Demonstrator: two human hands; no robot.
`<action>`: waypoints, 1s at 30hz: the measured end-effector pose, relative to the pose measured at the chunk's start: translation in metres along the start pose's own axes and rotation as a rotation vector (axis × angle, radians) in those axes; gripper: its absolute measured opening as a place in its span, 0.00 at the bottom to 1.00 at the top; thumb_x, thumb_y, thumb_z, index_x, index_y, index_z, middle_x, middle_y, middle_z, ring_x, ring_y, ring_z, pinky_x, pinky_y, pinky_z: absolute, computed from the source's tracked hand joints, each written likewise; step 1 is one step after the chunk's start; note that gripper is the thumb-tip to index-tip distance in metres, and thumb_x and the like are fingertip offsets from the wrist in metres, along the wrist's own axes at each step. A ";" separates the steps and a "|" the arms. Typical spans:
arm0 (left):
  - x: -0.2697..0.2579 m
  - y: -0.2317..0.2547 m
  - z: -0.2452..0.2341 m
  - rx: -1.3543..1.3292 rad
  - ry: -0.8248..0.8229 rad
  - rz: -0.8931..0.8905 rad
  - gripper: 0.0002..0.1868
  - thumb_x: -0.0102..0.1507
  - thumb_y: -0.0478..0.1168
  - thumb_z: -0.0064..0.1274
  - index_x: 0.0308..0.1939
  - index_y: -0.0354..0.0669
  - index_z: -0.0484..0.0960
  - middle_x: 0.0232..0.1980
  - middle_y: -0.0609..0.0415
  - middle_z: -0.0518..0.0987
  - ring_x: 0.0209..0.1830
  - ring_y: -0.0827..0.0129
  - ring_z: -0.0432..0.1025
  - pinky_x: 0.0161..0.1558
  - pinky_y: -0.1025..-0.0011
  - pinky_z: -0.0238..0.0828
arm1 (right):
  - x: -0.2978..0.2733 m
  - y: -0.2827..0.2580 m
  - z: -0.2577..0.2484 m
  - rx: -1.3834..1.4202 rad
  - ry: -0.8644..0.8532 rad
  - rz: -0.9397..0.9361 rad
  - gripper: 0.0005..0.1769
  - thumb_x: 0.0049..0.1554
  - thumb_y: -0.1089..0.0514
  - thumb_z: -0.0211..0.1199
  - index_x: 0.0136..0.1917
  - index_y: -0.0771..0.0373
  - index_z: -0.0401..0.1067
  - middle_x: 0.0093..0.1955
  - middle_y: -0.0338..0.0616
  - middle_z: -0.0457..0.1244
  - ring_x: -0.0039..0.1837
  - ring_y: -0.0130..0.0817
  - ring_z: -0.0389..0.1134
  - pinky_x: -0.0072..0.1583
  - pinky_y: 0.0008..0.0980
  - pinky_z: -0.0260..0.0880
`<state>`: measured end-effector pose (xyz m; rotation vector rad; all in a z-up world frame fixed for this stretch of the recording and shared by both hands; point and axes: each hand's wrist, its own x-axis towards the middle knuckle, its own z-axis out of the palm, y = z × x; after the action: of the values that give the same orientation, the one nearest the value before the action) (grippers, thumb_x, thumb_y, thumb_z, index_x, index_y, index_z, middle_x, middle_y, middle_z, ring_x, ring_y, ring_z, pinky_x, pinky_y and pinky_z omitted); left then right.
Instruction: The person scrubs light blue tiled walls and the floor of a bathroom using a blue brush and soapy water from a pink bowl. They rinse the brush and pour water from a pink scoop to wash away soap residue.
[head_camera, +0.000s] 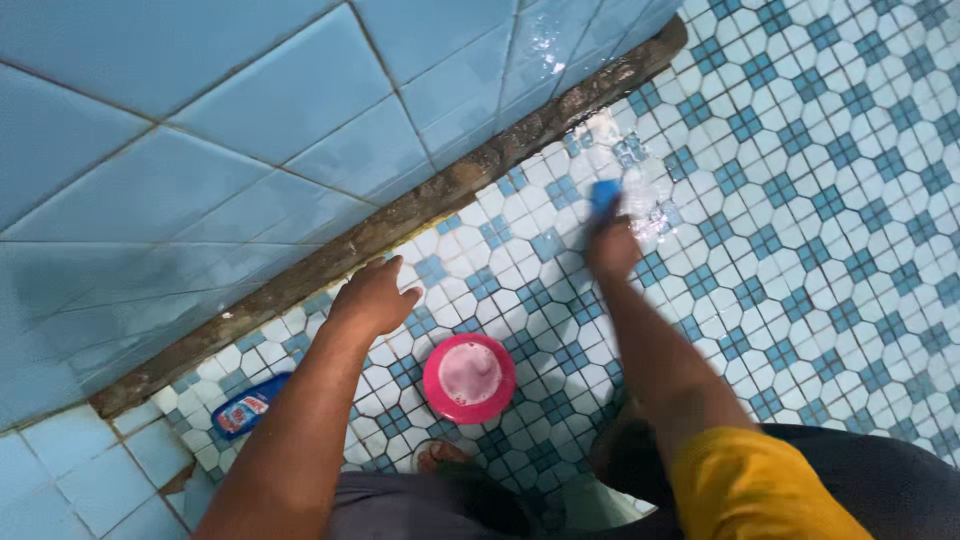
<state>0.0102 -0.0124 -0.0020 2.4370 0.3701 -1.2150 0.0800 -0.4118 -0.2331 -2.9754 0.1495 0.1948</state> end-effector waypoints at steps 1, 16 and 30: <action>0.001 0.003 0.002 0.025 -0.012 0.003 0.41 0.65 0.57 0.51 0.77 0.44 0.59 0.79 0.44 0.60 0.78 0.52 0.56 0.74 0.58 0.54 | -0.029 -0.021 0.008 0.044 -0.084 -0.035 0.36 0.68 0.54 0.51 0.85 0.54 0.44 0.56 0.59 0.64 0.41 0.56 0.69 0.36 0.55 0.69; -0.020 -0.006 0.017 0.062 0.002 0.030 0.42 0.64 0.59 0.52 0.76 0.42 0.61 0.78 0.43 0.61 0.78 0.53 0.56 0.74 0.58 0.53 | -0.044 0.073 -0.052 0.079 -0.055 0.277 0.28 0.62 0.42 0.57 0.71 0.53 0.65 0.56 0.57 0.66 0.52 0.59 0.71 0.50 0.57 0.71; -0.016 0.018 0.006 0.036 0.034 0.064 0.42 0.64 0.59 0.51 0.76 0.42 0.60 0.78 0.42 0.61 0.78 0.52 0.56 0.74 0.58 0.53 | -0.162 0.023 -0.024 -0.034 -0.318 -0.637 0.41 0.64 0.50 0.56 0.84 0.65 0.46 0.53 0.58 0.66 0.42 0.51 0.71 0.38 0.49 0.73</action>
<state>0.0040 -0.0319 0.0119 2.4833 0.2798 -1.1639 -0.0791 -0.4235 -0.1911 -2.7978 -0.8238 0.5739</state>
